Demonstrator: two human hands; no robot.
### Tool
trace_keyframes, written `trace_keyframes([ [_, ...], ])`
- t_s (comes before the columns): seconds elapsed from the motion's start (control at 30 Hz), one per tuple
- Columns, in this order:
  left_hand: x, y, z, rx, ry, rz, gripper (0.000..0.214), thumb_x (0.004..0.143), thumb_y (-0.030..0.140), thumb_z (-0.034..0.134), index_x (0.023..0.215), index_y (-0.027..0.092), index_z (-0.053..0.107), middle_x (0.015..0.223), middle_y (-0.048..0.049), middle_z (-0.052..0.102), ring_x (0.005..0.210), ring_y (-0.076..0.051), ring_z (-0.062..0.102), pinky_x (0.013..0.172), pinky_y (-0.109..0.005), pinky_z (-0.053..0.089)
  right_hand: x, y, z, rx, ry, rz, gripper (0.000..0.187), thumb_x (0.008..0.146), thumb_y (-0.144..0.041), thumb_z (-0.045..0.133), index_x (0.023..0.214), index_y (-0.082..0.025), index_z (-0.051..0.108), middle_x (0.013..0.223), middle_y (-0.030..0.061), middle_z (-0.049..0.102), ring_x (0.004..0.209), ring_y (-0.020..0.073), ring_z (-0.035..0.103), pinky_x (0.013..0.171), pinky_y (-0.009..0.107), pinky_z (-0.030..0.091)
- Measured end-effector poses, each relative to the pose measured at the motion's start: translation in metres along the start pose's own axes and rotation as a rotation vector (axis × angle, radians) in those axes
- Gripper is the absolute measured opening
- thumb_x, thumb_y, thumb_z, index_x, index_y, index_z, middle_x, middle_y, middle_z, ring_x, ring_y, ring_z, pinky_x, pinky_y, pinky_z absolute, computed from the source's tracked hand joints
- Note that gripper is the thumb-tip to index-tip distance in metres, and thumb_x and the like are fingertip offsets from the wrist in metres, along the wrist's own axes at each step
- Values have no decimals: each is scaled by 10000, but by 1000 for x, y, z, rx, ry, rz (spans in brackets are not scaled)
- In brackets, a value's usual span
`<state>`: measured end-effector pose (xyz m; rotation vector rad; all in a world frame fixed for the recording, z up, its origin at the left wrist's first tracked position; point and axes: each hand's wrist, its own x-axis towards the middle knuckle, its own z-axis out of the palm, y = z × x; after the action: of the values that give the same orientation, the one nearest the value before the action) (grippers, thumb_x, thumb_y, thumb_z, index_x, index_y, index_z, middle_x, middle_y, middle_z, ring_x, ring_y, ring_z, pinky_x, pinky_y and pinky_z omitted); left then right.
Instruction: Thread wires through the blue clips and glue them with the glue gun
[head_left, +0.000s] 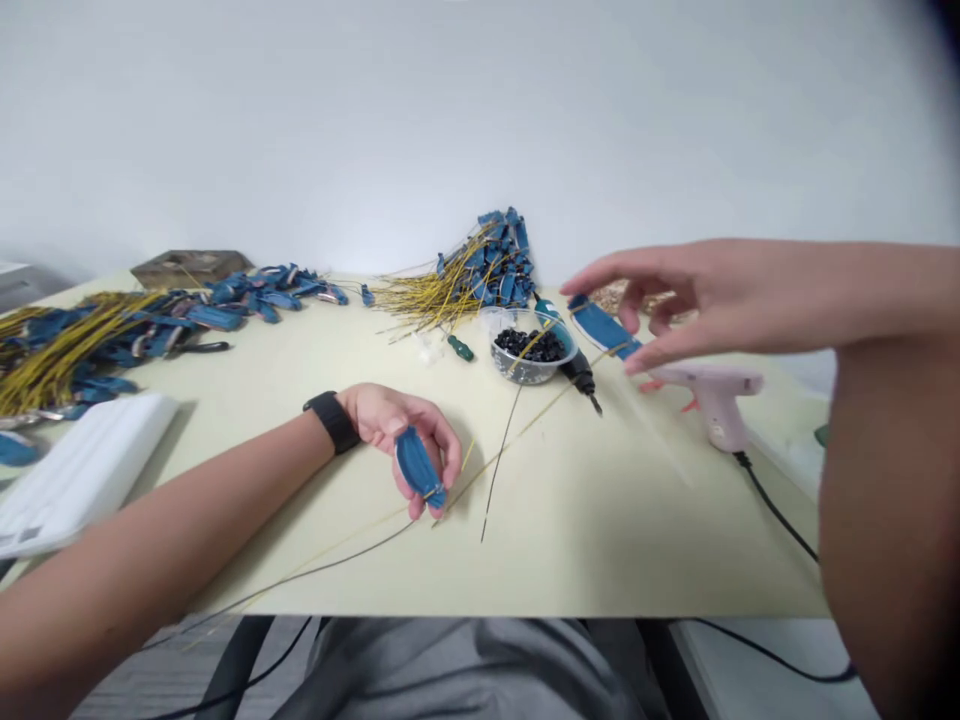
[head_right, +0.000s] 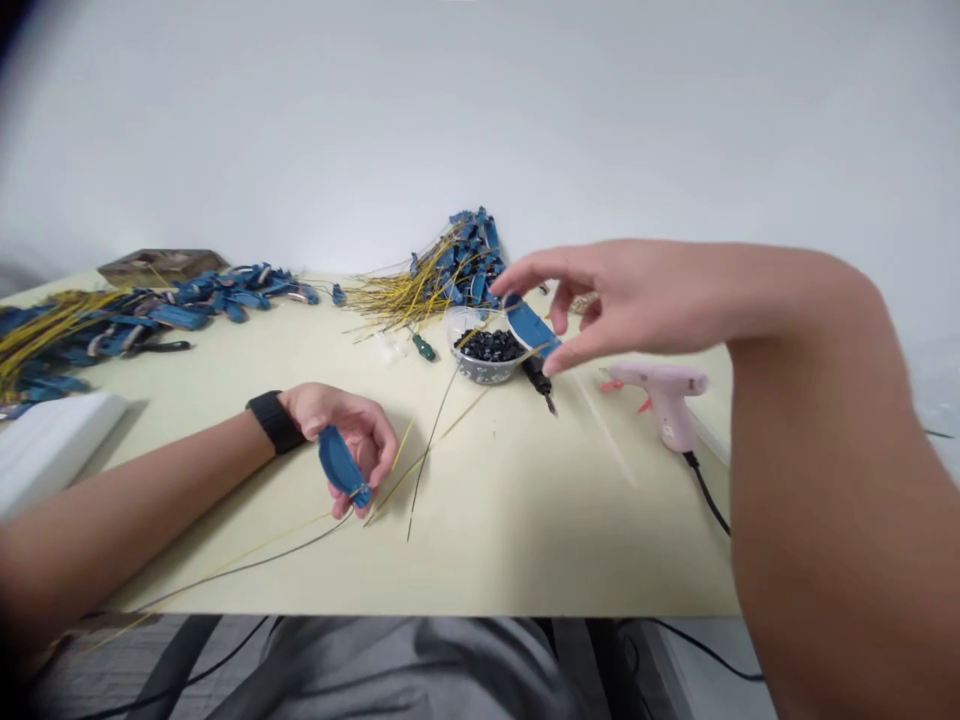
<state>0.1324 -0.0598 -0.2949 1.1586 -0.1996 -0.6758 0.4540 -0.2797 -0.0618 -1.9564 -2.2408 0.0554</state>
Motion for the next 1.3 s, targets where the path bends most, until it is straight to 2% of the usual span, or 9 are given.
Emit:
trace_keyframes([
  [0.13,6,-7,-4,-19,-32,55,1169,582,991,1116,1383,151,974,1291,-307,951,1023,-461,996,846,-437,827,75,-6,-26,62,-72,-31,889,934,-490,1049,1761,-336,763,1759,133,773,1254,373,864,990,475,715],
  [0.37,25,-27,-22,10,-150,130,1163,603,987,1097,1375,125,984,1151,-297,956,1013,-516,990,788,-506,832,196,-7,-32,142,90,132,923,1156,-617,948,1885,-186,581,1897,244,626,1482,425,803,1285,665,666],
  [0.5,31,-39,-34,56,-215,133,1172,622,1039,1034,1352,124,988,1206,-293,952,1026,-506,986,827,-544,836,263,7,-11,184,111,196,1113,1066,-663,1040,1888,-100,543,1852,308,654,1438,401,807,1243,595,732],
  [0.6,30,-38,-34,58,-199,130,1035,737,904,1028,1407,117,957,1322,-297,938,1129,-512,977,948,-596,835,300,17,15,121,181,308,1072,1003,-403,1102,1881,-91,573,1852,317,663,1415,400,812,1188,556,749],
  [0.73,25,-19,-19,28,-173,108,787,827,712,1020,1404,188,914,1246,-220,951,1038,-451,988,929,-527,829,319,32,50,28,318,345,897,1000,-140,946,1838,-41,641,1901,315,617,1743,487,609,1434,619,544],
  [0.9,15,2,1,26,-50,56,768,714,626,1062,1319,182,900,1241,-189,940,1060,-413,983,904,-436,811,283,36,74,66,466,179,626,1003,-177,773,1628,-159,809,1733,211,782,1508,422,731,1325,566,564],
  [1.0,9,7,10,20,16,58,828,780,767,1032,1308,142,905,1228,-246,949,1029,-447,977,856,-474,824,223,11,81,196,430,-31,474,990,-267,835,1459,-205,854,1522,143,905,1251,320,767,1249,544,581],
  [1.13,3,13,19,166,197,24,1102,612,1089,978,1183,149,913,1332,-315,933,1136,-487,963,945,-511,834,120,-44,92,389,293,-284,257,1045,-429,893,1232,-253,885,1342,128,929,1201,337,794,1139,570,642],
  [1.3,-3,16,22,224,317,-15,1196,498,1194,924,1149,193,877,1174,-284,947,1153,-514,954,885,-531,828,25,-77,120,490,41,-453,727,1011,-570,996,1660,-301,809,1640,125,830,1452,419,795,1110,545,732],
])
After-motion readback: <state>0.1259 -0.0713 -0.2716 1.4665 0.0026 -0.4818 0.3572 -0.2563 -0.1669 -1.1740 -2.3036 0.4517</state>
